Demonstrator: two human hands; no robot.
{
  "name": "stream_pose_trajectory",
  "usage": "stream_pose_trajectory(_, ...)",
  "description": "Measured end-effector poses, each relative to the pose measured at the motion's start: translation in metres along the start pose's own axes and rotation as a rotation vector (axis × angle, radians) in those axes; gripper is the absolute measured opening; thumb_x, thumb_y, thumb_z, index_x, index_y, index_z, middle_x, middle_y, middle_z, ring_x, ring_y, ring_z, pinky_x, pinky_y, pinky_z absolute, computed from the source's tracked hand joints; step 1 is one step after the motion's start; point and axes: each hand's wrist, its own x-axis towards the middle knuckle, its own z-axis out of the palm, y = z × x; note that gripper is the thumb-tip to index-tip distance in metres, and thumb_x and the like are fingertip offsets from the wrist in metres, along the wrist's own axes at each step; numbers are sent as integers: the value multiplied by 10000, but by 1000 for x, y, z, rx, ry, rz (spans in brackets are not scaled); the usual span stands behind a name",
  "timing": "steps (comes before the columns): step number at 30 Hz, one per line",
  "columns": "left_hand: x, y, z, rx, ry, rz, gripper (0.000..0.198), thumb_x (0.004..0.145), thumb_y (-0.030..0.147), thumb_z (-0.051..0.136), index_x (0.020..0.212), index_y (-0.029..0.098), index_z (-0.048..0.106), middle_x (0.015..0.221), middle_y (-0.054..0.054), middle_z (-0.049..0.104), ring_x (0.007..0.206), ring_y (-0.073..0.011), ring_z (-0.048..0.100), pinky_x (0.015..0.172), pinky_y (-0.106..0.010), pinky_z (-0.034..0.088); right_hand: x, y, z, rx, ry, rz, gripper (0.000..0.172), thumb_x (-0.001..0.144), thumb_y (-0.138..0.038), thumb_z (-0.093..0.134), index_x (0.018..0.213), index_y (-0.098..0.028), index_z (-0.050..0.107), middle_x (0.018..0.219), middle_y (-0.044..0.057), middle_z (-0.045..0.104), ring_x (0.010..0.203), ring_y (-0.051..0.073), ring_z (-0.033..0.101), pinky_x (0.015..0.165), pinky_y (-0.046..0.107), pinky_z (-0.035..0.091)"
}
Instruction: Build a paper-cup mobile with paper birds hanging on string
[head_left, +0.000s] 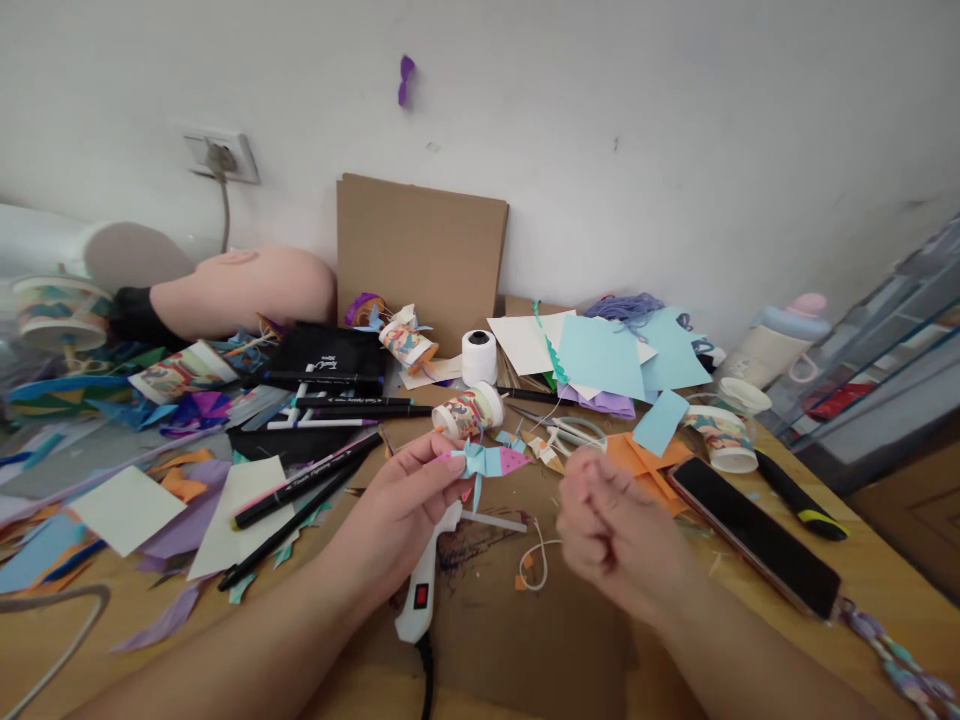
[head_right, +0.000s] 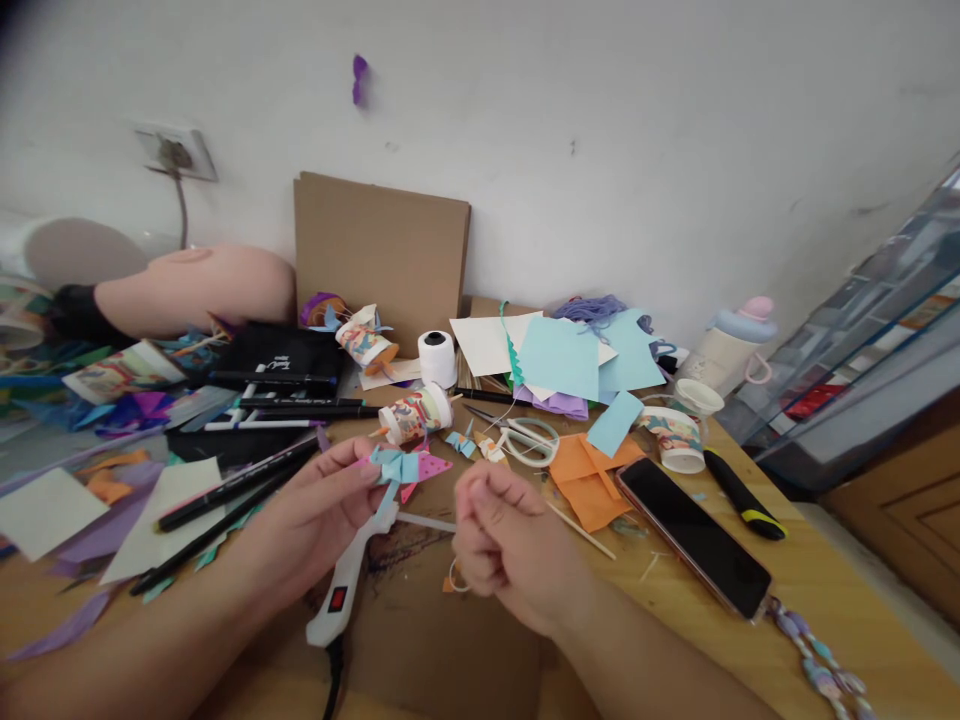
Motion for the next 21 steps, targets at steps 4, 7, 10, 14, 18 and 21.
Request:
stream_pose_trajectory(4,3,2,-1,-73,18,3,213,691,219,819,711,170,613,711,9,631,635,-108,584,615,-198,477,12,-23,-44,-410,420,-356,289,912,-572,506,838,-295,543,538,-71,375,429,127,336,418,242,331)
stream_pose_trajectory(7,2,4,1,-91,24,28,219,675,210,826,699,162,614,725,1,651,639,-112,601,630,-207,500,19,-26,-69,-1028,598,-460,267,902,-445,552,1115,-295,609,907,54,627,825,231,594,746,397,485)
stream_pose_trajectory(10,2,5,1,-88,20,5,225,681,212,820,692,166,600,690,6,637,614,-119,603,577,-206,489,17,-16,-70,-1459,265,-358,190,882,-378,603,1018,-280,691,1150,85,635,1112,289,557,949,462,410)
stream_pose_trajectory(14,3,4,0,-105,24,11,217,677,191,819,698,161,606,697,6,644,600,-117,604,555,-205,486,15,6,-50,-1570,-105,-162,100,868,-211,643,781,-238,685,976,30,663,1014,238,576,904,422,374)
stream_pose_trajectory(18,3,4,0,-87,37,4,218,685,204,815,706,156,604,705,2,649,623,-122,620,588,-211,501,20,20,-39,-1545,38,34,70,846,-178,662,791,-209,691,896,37,660,949,232,583,852,405,352)
stream_pose_trajectory(21,1,5,1,-72,44,-11,222,687,211,816,717,159,601,715,0,658,630,-124,627,585,-207,497,23,22,-36,-1522,64,96,71,842,-178,650,795,-202,698,914,54,679,965,251,593,844,410,352)
